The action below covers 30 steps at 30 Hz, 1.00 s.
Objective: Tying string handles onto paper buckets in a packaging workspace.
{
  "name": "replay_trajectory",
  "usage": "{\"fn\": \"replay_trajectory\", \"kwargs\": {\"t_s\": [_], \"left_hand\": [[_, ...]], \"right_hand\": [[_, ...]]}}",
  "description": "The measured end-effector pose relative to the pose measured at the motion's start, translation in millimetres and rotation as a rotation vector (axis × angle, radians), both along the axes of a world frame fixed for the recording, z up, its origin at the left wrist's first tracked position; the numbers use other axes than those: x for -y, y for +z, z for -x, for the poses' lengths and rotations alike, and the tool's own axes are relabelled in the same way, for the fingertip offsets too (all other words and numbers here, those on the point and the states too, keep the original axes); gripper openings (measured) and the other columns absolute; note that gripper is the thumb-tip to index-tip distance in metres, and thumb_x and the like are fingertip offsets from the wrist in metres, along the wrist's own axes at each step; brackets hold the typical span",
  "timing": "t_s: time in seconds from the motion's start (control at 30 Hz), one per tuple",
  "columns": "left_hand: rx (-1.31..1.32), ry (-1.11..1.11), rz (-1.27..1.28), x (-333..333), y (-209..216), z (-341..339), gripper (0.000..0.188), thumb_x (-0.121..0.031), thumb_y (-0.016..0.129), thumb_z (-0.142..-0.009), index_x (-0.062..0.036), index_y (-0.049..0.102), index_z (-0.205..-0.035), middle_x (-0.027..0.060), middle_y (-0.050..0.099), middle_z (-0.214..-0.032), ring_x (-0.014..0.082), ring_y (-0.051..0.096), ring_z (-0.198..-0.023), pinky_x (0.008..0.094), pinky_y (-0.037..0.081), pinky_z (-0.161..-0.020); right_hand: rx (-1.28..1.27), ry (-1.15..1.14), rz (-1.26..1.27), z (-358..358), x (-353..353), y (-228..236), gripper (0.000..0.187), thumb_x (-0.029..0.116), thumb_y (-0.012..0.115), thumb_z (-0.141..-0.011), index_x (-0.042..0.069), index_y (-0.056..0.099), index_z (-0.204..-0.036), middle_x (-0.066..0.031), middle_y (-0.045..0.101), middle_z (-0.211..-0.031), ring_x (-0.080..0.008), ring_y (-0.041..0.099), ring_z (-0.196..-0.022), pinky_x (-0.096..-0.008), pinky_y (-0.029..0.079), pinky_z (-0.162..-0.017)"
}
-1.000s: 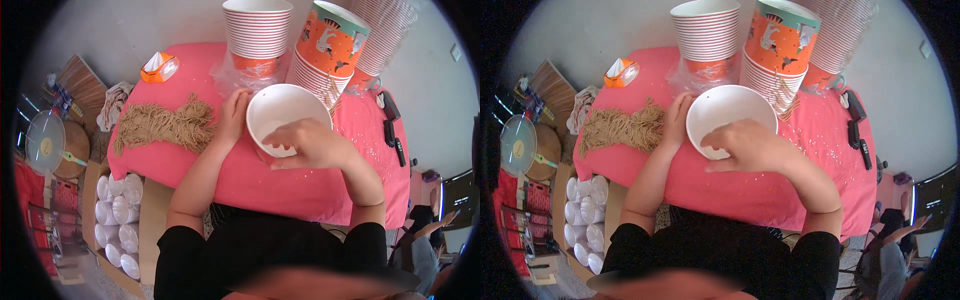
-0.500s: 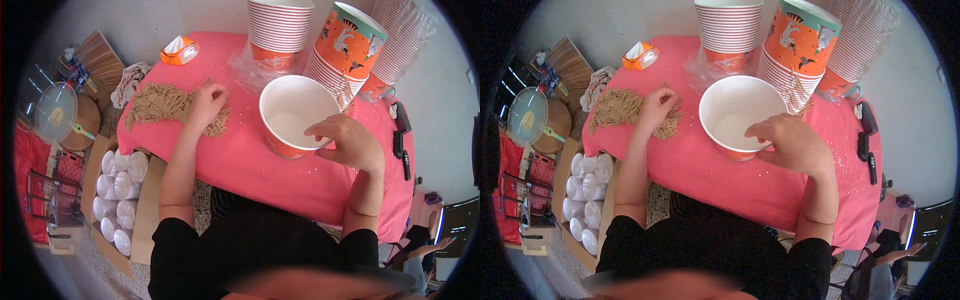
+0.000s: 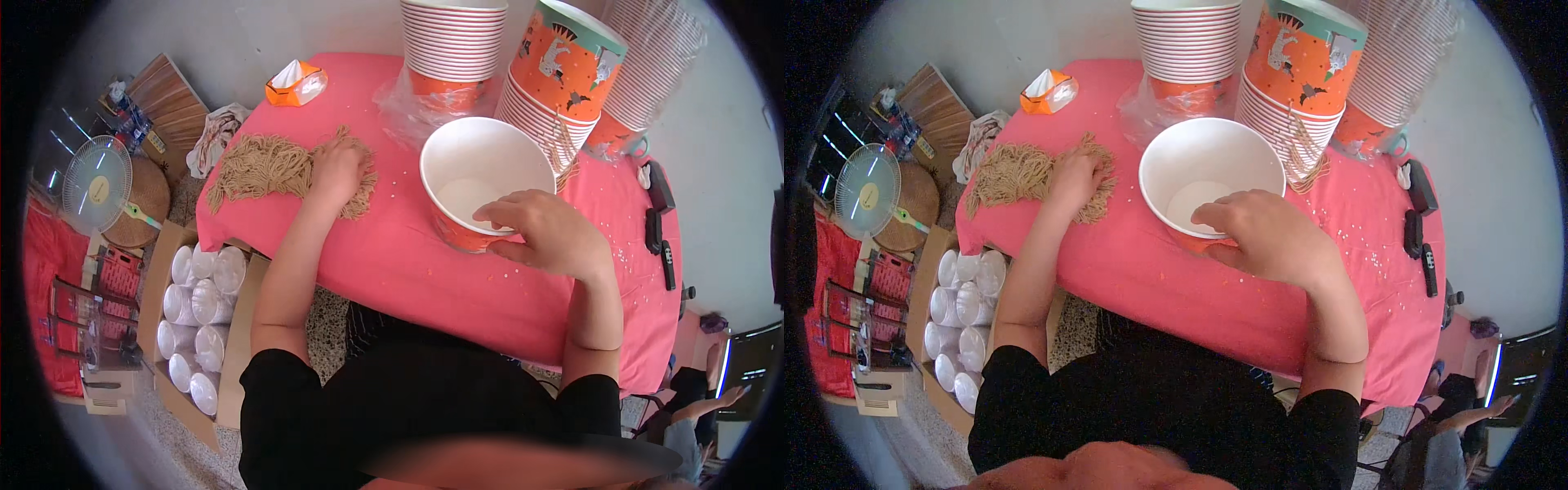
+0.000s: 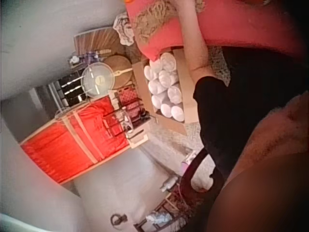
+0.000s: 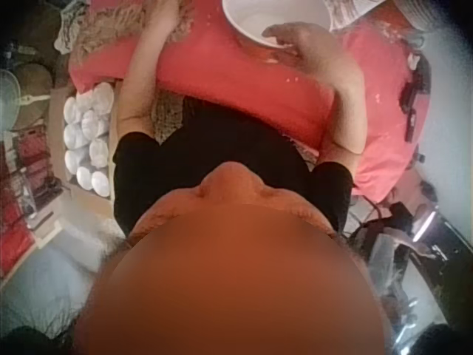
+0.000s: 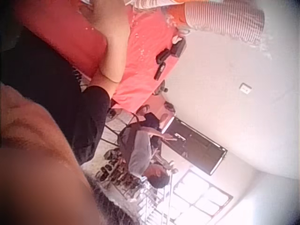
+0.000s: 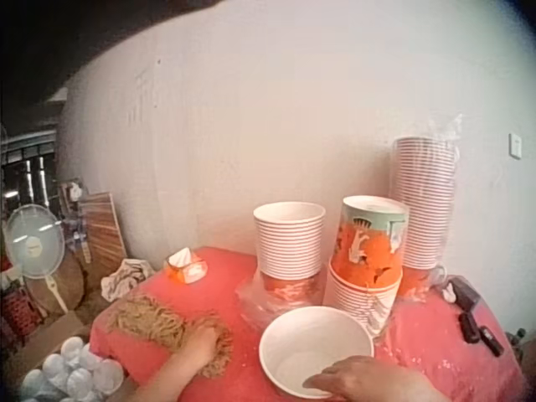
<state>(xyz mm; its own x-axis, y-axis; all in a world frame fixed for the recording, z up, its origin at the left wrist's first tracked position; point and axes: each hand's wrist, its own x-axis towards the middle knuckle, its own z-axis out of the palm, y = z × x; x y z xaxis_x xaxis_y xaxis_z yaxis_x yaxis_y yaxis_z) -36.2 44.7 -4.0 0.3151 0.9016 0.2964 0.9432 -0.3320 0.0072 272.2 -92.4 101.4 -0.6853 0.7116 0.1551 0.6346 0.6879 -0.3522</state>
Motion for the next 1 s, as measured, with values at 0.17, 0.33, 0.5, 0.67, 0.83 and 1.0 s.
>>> {"fn": "replay_trajectory", "kwargs": {"t_s": [0.17,0.33,0.5,0.67,0.83,1.0], "left_hand": [[0.003,-0.059,-0.073,6,-2,8,0.014,-0.010,0.067,-0.075,-0.0073,0.071,-0.089,0.0117,0.063,-0.100,0.0313,0.057,-0.106,0.0467,0.046,-0.089],[0.010,-0.018,-0.018,4,-7,10,0.013,-0.009,0.067,-0.075,-0.0052,0.069,-0.087,0.0124,0.061,-0.094,0.0310,0.057,-0.103,0.0449,0.047,-0.088],[0.033,-0.109,-0.073,6,-4,7,0.009,-0.010,0.067,-0.075,-0.0056,0.069,-0.082,0.0109,0.063,-0.092,0.0296,0.058,-0.101,0.0446,0.048,-0.085],[0.016,-0.093,-0.120,-3,-18,9,0.008,-0.009,0.069,-0.071,-0.0080,0.070,-0.080,0.0083,0.066,-0.089,0.0288,0.059,-0.097,0.0447,0.046,-0.082],[0.106,-0.075,-0.128,6,-9,7,0.005,-0.008,0.067,-0.072,-0.0069,0.068,-0.077,0.0092,0.066,-0.085,0.0286,0.061,-0.092,0.0432,0.047,-0.080],[0.569,-0.276,-0.378,46,23,-16,0.004,-0.002,0.066,-0.075,-0.0037,0.063,-0.077,0.0089,0.066,-0.080,0.0254,0.063,-0.080,0.0384,0.049,-0.074]], "right_hand": [[-0.020,-0.039,0.027,0,2,2,0.037,0.006,0.073,-0.073,0.002,0.064,-0.109,-0.0141,0.067,-0.096,-0.0314,0.063,-0.090,-0.0398,0.050,-0.079],[-0.027,-0.020,-0.017,0,2,0,0.035,0.008,0.074,-0.074,0.004,0.065,-0.108,-0.0124,0.067,-0.092,-0.0276,0.065,-0.087,-0.0387,0.051,-0.077],[-0.028,-0.047,0.009,1,2,1,0.036,0.009,0.074,-0.074,0.005,0.065,-0.108,-0.0118,0.066,-0.091,-0.0264,0.065,-0.087,-0.0380,0.051,-0.076],[-0.028,-0.048,-0.004,2,1,1,0.036,0.008,0.075,-0.073,0.005,0.065,-0.108,-0.0118,0.067,-0.091,-0.0265,0.065,-0.086,-0.0378,0.051,-0.075],[-0.033,-0.053,0.007,4,0,1,0.034,0.006,0.074,-0.074,0.005,0.065,-0.108,-0.0117,0.067,-0.091,-0.0270,0.065,-0.086,-0.0377,0.051,-0.074],[-0.045,0.044,0.032,3,-6,-1,0.027,0.001,0.071,-0.075,0.002,0.065,-0.102,-0.0126,0.066,-0.087,-0.0304,0.064,-0.082,-0.0380,0.051,-0.072]]}}
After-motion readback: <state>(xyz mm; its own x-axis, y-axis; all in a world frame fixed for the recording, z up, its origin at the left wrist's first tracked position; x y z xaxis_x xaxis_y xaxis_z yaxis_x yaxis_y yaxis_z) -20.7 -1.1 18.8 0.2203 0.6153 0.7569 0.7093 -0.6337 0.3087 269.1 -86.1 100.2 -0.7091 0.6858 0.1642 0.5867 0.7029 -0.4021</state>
